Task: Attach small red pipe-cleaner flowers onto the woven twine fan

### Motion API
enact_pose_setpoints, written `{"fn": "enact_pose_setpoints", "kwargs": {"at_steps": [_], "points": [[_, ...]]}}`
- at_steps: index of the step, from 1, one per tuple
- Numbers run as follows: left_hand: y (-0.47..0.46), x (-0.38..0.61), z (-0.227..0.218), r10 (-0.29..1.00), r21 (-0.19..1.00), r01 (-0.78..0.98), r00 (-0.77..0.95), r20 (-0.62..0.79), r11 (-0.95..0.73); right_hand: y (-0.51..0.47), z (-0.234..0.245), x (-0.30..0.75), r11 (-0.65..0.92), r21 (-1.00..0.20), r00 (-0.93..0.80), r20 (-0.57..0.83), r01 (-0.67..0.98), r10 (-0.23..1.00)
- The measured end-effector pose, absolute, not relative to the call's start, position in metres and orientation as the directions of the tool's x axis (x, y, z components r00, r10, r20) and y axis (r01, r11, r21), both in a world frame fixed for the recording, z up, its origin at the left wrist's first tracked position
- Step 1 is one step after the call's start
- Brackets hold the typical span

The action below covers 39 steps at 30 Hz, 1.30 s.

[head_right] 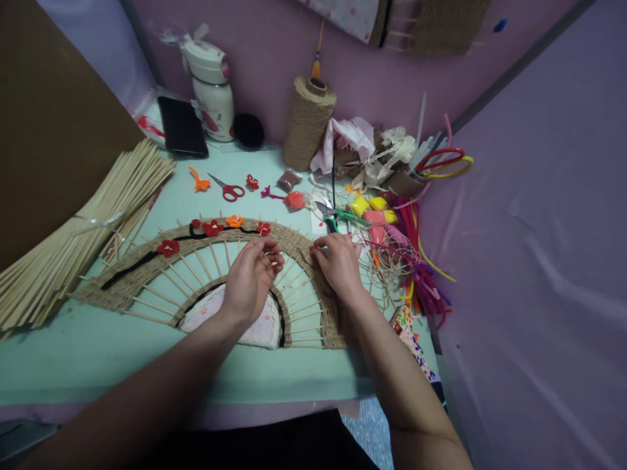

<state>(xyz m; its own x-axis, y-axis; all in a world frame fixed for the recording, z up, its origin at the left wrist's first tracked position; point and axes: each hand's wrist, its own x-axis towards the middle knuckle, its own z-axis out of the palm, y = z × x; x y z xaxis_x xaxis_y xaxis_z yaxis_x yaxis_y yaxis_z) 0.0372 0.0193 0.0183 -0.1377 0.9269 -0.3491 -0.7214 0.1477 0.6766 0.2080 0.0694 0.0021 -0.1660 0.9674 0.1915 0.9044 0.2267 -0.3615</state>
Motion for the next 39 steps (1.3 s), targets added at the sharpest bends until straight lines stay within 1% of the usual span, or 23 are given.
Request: {"fn": "enact_pose_setpoints", "kwargs": {"at_steps": [5, 14, 23, 26, 29, 31, 33, 34, 36, 37, 39], "points": [[0.020, 0.037, 0.019, 0.924, 0.684, -0.713, -0.139, -0.355, 0.155, 0.069, 0.003, 0.200, 0.165, -0.337, -0.119, 0.153, 0.927, 0.981], [0.020, 0.037, 0.017, 0.924, 0.687, -0.709, -0.140, -0.356, 0.157, 0.069, 0.007, 0.189, 0.117, -0.303, -0.100, 0.071, 0.946, 0.992], [0.021, 0.037, 0.016, 0.924, 0.686, -0.711, -0.143, -0.354, 0.153, 0.068, 0.005, 0.186, 0.130, -0.284, -0.109, 0.087, 0.950, 0.990], [0.020, 0.037, 0.015, 0.926, 0.697, -0.701, -0.144, -0.350, 0.154, 0.066, 0.006, 0.187, 0.153, -0.295, -0.131, 0.094, 0.943, 0.987], [0.019, 0.037, 0.019, 0.936, 0.740, -0.652, -0.131, -0.326, 0.166, 0.063, 0.007, 0.190, 0.155, -0.351, -0.128, 0.101, 0.923, 0.987], [0.019, 0.034, 0.028, 0.946, 0.803, -0.559, -0.096, -0.311, 0.207, 0.061, 0.007, 0.194, 0.154, -0.396, -0.116, 0.118, 0.905, 0.986], [0.024, 0.030, 0.039, 0.966, 0.891, -0.392, -0.017, -0.258, 0.231, 0.059, 0.007, 0.198, 0.155, -0.428, -0.104, 0.141, 0.890, 0.985], [0.029, 0.028, 0.045, 0.978, 0.935, -0.286, 0.039, -0.206, 0.209, 0.059, 0.007, 0.201, 0.153, -0.438, -0.096, 0.150, 0.886, 0.984], [0.045, 0.026, 0.053, 0.987, 0.996, -0.065, 0.152, -0.048, 0.058, 0.058, 0.006, 0.206, 0.146, -0.449, -0.086, 0.152, 0.881, 0.985], [0.056, 0.027, 0.055, 0.983, 0.998, 0.046, 0.181, 0.025, -0.034, 0.058, 0.005, 0.208, 0.144, -0.450, -0.086, 0.146, 0.881, 0.986], [0.080, 0.033, 0.050, 0.971, 0.957, 0.226, 0.195, 0.137, -0.180, 0.057, 0.004, 0.209, 0.138, -0.447, -0.085, 0.135, 0.884, 0.987]]}}
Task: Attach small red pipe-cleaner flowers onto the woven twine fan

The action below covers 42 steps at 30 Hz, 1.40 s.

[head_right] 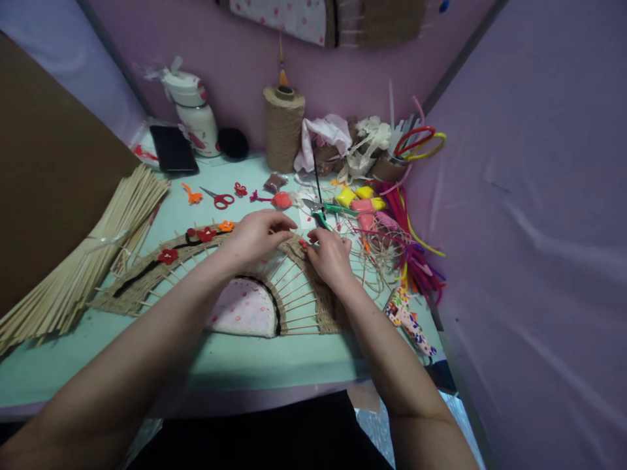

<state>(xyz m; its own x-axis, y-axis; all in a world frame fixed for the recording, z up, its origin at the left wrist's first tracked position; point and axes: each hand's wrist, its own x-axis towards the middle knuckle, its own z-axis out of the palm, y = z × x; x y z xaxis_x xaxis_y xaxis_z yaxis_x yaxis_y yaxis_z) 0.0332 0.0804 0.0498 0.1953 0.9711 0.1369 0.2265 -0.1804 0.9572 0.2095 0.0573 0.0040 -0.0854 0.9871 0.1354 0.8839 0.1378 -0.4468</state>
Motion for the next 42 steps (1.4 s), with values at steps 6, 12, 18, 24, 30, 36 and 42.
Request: {"fn": "enact_pose_setpoints", "kwargs": {"at_steps": [6, 12, 18, 24, 30, 36, 42], "points": [[0.126, 0.058, 0.014, 0.925, 0.886, 0.399, 0.372, 0.079, -0.236, 0.057, 0.003, 0.203, 0.067, -0.443, -0.026, 0.099, 0.894, 0.995], [0.128, 0.057, 0.004, 0.901, 0.849, 0.453, 0.431, 0.060, -0.273, 0.056, 0.005, 0.198, 0.025, -0.427, 0.014, 0.089, 0.904, 0.996], [0.131, 0.058, 0.000, 0.867, 0.778, 0.536, 0.498, 0.022, -0.327, 0.057, 0.004, 0.195, -0.003, -0.413, 0.037, 0.075, 0.911, 0.996], [0.127, 0.054, -0.001, 0.855, 0.704, 0.602, 0.518, 0.015, -0.377, 0.056, 0.002, 0.195, -0.013, -0.419, 0.051, 0.081, 0.908, 0.995], [0.122, 0.054, 0.003, 0.852, 0.632, 0.662, 0.524, -0.005, -0.403, 0.056, -0.001, 0.196, -0.019, -0.423, 0.058, 0.079, 0.906, 0.995], [0.119, 0.053, 0.007, 0.840, 0.549, 0.717, 0.541, -0.050, -0.429, 0.056, 0.001, 0.196, -0.030, -0.432, 0.059, 0.054, 0.902, 0.997], [0.117, 0.053, 0.014, 0.824, 0.479, 0.752, 0.558, -0.096, -0.453, 0.055, 0.006, 0.199, -0.028, -0.481, 0.066, 0.062, 0.876, 0.996]]}}
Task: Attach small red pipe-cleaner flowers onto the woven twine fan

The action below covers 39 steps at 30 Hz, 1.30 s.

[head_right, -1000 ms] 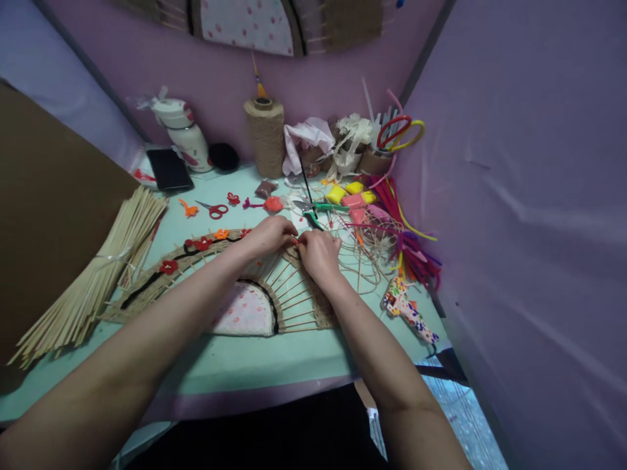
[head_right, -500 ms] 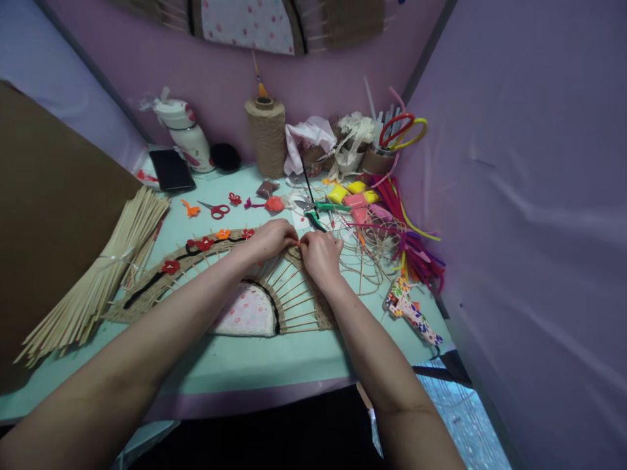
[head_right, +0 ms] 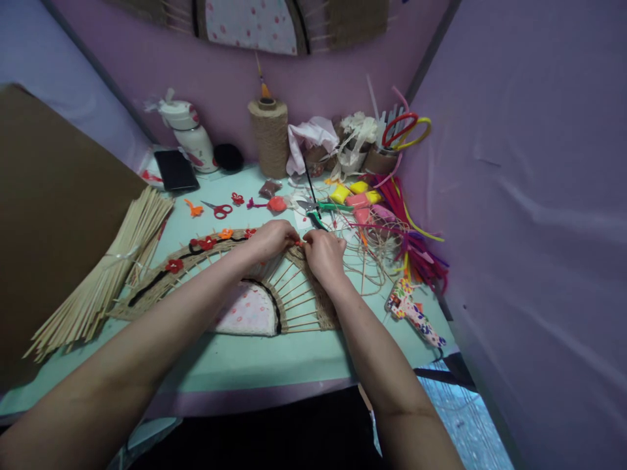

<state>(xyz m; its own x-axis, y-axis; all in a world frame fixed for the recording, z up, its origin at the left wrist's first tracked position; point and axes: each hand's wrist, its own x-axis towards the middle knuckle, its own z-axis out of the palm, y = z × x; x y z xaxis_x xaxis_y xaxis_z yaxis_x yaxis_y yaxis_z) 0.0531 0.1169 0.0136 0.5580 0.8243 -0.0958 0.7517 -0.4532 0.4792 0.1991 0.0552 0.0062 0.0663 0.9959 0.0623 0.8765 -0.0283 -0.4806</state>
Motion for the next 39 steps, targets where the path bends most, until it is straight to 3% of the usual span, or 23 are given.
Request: {"fn": "enact_pose_setpoints", "kwargs": {"at_steps": [11, 18, 26, 32, 39], "points": [[0.115, 0.053, 0.011, 0.822, 0.422, 0.765, 0.565, -0.076, -0.487, 0.056, 0.000, 0.197, -0.003, -0.432, 0.039, 0.074, 0.902, 0.997], [0.117, 0.051, 0.010, 0.815, 0.429, 0.752, 0.577, -0.063, -0.500, 0.053, 0.007, 0.201, -0.005, -0.469, 0.068, 0.118, 0.883, 0.991], [0.108, 0.045, 0.015, 0.811, 0.570, 0.652, 0.584, 0.042, -0.499, 0.040, 0.013, 0.201, 0.118, -0.411, -0.058, 0.157, 0.904, 0.986], [0.100, 0.040, 0.015, 0.807, 0.488, 0.698, 0.590, 0.022, -0.524, 0.033, 0.007, 0.197, 0.179, -0.364, -0.128, 0.160, 0.914, 0.979], [0.103, 0.040, 0.014, 0.808, 0.586, 0.646, 0.588, 0.026, -0.489, 0.031, 0.010, 0.200, 0.160, -0.404, -0.094, 0.179, 0.901, 0.979]]}}
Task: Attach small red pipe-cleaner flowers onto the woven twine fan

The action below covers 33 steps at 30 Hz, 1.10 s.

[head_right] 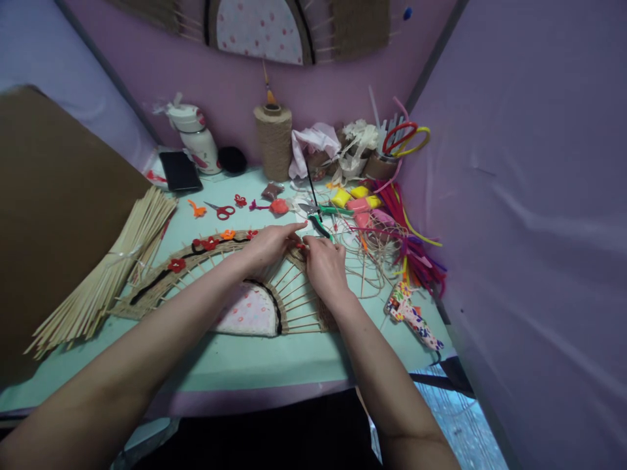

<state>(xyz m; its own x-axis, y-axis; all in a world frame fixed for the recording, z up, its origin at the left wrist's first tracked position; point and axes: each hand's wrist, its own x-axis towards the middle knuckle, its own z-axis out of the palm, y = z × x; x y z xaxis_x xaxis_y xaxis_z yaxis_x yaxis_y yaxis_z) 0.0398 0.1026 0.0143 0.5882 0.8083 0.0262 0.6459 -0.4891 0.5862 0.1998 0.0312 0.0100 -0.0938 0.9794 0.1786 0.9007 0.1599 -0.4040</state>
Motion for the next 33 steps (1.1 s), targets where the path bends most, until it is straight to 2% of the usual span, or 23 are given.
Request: {"fn": "enact_pose_setpoints", "kwargs": {"at_steps": [8, 11, 14, 16, 18, 22, 27, 30, 33], "points": [[0.096, 0.042, 0.025, 0.820, 0.547, 0.701, 0.570, -0.043, -0.458, 0.027, 0.016, 0.198, 0.146, -0.430, -0.088, 0.151, 0.891, 0.985], [0.095, 0.037, 0.033, 0.844, 0.548, 0.706, 0.537, -0.002, -0.448, 0.023, 0.028, 0.209, 0.155, -0.440, -0.059, 0.225, 0.885, 0.973], [0.088, 0.026, 0.049, 0.893, 0.557, 0.720, 0.439, 0.096, -0.414, 0.023, 0.048, 0.234, 0.182, -0.447, -0.008, 0.363, 0.876, 0.932], [0.077, 0.017, 0.058, 0.924, 0.619, 0.694, 0.347, 0.162, -0.369, 0.028, 0.061, 0.253, 0.194, -0.460, 0.042, 0.454, 0.867, 0.890], [0.064, 0.008, 0.060, 0.944, 0.709, 0.625, 0.251, 0.213, -0.326, 0.037, 0.070, 0.268, 0.153, -0.461, 0.103, 0.484, 0.874, 0.869], [0.042, -0.004, 0.045, 0.962, 0.805, 0.531, 0.088, 0.259, -0.265, 0.064, 0.071, 0.279, 0.015, -0.377, 0.152, 0.408, 0.926, 0.901], [0.040, -0.017, 0.031, 0.967, 0.801, 0.550, 0.056, 0.248, -0.237, 0.112, 0.060, 0.267, 0.221, -0.236, -0.098, 0.440, 0.946, 0.893], [0.043, -0.024, 0.035, 0.974, 0.792, 0.574, 0.054, 0.219, -0.210, 0.137, 0.055, 0.250, 0.297, -0.126, -0.258, 0.257, 0.947, 0.931], [0.045, -0.026, 0.039, 0.980, 0.789, 0.584, 0.073, 0.187, -0.194, 0.152, 0.047, 0.232, 0.394, -0.087, -0.387, 0.087, 0.915, 0.918]]}}
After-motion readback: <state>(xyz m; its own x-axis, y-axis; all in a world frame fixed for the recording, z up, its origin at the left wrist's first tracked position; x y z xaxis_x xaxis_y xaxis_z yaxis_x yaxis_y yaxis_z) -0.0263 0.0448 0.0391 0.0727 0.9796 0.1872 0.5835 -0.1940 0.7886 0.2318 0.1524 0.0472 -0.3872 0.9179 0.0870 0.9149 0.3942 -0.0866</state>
